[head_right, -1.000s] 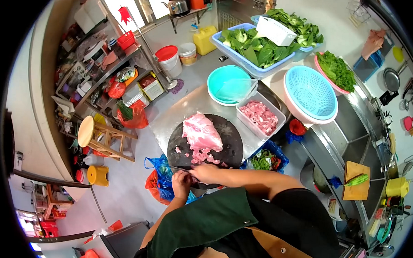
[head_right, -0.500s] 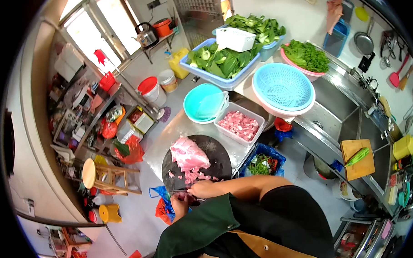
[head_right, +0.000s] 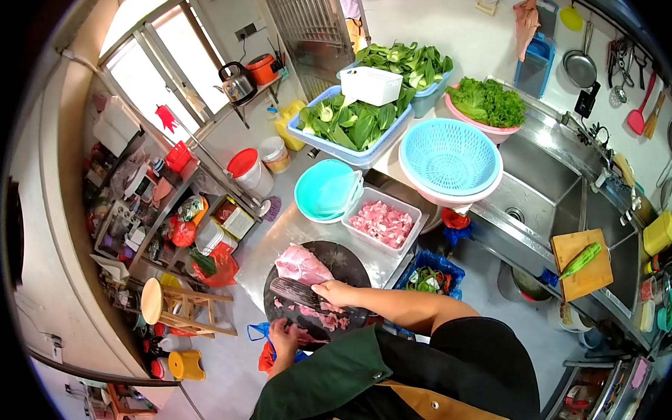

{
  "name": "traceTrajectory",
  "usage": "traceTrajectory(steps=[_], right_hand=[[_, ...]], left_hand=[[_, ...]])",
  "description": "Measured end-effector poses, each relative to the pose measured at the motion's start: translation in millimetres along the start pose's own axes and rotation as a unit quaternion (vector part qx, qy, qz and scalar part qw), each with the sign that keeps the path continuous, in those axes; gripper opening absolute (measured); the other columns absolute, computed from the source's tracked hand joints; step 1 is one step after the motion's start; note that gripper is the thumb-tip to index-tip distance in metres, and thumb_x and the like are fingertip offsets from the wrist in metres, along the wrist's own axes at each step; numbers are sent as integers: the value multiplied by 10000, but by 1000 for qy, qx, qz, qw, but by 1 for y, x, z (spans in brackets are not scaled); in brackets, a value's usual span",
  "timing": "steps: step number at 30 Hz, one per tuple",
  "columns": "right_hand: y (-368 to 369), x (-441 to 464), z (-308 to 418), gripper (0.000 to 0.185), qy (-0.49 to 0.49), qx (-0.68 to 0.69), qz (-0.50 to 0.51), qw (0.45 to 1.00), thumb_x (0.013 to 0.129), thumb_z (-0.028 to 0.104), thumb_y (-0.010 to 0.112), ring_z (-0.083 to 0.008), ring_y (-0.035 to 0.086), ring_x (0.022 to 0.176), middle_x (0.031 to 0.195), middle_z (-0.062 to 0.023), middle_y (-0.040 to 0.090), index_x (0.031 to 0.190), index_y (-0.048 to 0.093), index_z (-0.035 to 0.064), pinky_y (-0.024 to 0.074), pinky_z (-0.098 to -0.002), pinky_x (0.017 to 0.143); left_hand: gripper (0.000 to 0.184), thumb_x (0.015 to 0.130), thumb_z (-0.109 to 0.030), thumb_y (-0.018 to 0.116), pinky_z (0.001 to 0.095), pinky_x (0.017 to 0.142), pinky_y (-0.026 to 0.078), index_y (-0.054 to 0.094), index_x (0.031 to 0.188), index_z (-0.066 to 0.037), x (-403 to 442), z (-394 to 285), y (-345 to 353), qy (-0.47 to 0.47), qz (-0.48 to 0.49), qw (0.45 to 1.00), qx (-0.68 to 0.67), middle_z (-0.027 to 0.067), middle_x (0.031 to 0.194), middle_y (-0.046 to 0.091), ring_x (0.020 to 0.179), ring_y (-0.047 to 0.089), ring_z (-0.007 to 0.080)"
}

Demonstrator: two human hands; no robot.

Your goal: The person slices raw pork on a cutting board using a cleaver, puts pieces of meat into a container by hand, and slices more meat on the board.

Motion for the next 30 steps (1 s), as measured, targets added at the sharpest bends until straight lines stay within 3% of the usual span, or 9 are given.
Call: traceTrajectory(steps=[2,4,6,9,18,21,25,28,30], right_hand=[[4,-12,17,447,-7,22,-13,1000,957,416,344,-136,464,381,568,-43,505,923,565,29,399,-274,368],[15,-12,17,485,6,129,12,992,957,419,342,-131,457,378,531,-36,481,858,578,7,387,-271,345],[22,-20,24,499,27,178,20,983,956,434,333,-115,433,384,542,-29,474,808,573,22,380,-258,349],[27,-26,24,503,49,232,39,971,959,445,300,-102,426,391,562,-27,485,792,558,46,378,-248,360],[20,-35,-3,485,109,254,54,959,948,467,331,-115,422,423,566,-26,479,820,548,53,352,-258,391],[14,-33,0,508,92,262,-7,961,937,479,344,-122,429,400,571,-35,489,783,543,38,374,-276,377],[9,-30,7,523,86,262,-31,961,933,485,353,-129,434,399,569,-42,494,759,546,30,382,-281,372],[0,-24,3,574,88,265,-59,958,943,494,308,-144,432,397,538,-54,492,659,514,39,395,-289,396],[-15,-25,1,557,78,268,-122,952,925,519,342,-165,438,383,528,-62,493,710,526,39,396,-309,367]], left_hand=[[277,896,-187,476,311,606,526,487,1094,6,21,10,7,-254,57,911,-321,147,920,598,763,629,229],[435,934,-411,423,328,816,476,482,1185,-60,15,28,45,-439,68,688,-574,125,1058,585,885,607,237],[527,930,-491,355,371,919,428,446,1241,-76,44,-30,18,-480,86,428,-761,101,1164,559,1027,559,255],[525,947,-468,299,422,978,373,454,1227,-52,61,-38,16,-418,85,368,-826,105,1240,518,1140,493,283],[320,972,-225,335,408,985,385,441,1222,-56,57,-35,25,-453,109,377,-800,81,1215,531,1123,508,248],[250,919,-49,411,333,845,475,478,1160,-58,57,-48,14,-448,152,436,-765,56,1076,577,991,563,205],[251,887,22,441,231,702,496,518,1112,-59,52,-32,35,-421,172,493,-741,43,998,595,855,581,128],[240,891,10,458,219,794,484,515,1117,-50,49,-18,39,-440,145,513,-723,12,974,581,909,574,121],[221,877,10,491,260,730,511,535,1089,-30,46,-8,37,-482,83,582,-650,52,975,596,859,601,168]])
Point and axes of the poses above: each hand's wrist, its own x-axis towards the middle knuckle, its own y-axis out of the palm, z = x × y, the point moved 7 cm from there along x, towards the middle knuckle
